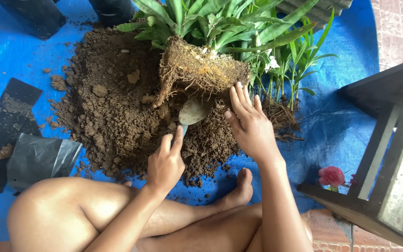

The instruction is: A person is sitting on the floor and using a garden trowel to carefully remove soil from the root ball of a plant in preparation for repotting.

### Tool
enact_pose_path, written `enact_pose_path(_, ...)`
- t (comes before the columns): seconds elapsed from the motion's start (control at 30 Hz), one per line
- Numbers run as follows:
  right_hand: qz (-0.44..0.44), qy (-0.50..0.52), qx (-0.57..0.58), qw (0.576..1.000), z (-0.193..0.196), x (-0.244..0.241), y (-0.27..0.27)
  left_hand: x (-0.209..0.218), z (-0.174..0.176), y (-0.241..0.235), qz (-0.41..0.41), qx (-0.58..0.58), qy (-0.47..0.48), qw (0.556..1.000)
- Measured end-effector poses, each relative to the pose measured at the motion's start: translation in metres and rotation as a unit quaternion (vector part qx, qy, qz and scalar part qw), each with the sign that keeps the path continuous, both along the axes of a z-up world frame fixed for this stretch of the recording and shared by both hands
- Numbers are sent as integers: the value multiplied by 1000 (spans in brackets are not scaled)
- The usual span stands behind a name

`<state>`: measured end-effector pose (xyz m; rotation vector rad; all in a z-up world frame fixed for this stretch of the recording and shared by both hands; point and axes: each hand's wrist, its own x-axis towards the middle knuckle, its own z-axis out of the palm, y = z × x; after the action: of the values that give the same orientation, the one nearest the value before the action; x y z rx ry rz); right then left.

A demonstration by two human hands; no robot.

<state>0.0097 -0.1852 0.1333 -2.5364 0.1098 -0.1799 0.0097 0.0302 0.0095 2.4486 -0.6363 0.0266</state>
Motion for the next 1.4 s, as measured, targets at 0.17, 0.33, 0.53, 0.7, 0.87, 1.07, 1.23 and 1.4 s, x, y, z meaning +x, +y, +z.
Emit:
enact_pose_path(0.17, 2, 5, -1, 1000, -3, -1, 1, -2, 2, -1, -9, 18, 11, 1000)
enact_pose_path(0.33, -1, 4, 8, 1000, 3, 0, 5, -2, 27, 4, -11, 38, 26, 999)
enact_pose_path(0.53, -13, 12, 35, 999, 4, 1, 7, 2, 7, -3, -25, 40, -6, 999)
enact_pose_path(0.7, -17, 13, 48, 999, 7, 3, 7, 4, 25, 1, -9, -3, 38, 999)
enact_pose_path(0.87, -15, 27, 48, 998, 5, 4, 5, -2, 21, 3, -25, 21, 18, 999)
enact_pose_path(1.07, -12, 32, 49, 998, 10, 3, 9, 2, 28, -4, -23, 4, 52, 998)
enact_pose_path(1.23, -17, 36, 45, 998, 11, 4, 8, 6, 17, 1, -24, 23, 39, 999)
enact_pose_path(1.4, -16, 35, 45, 998, 13, 4, 12, 6, 28, -2, -28, -7, 67, 997)
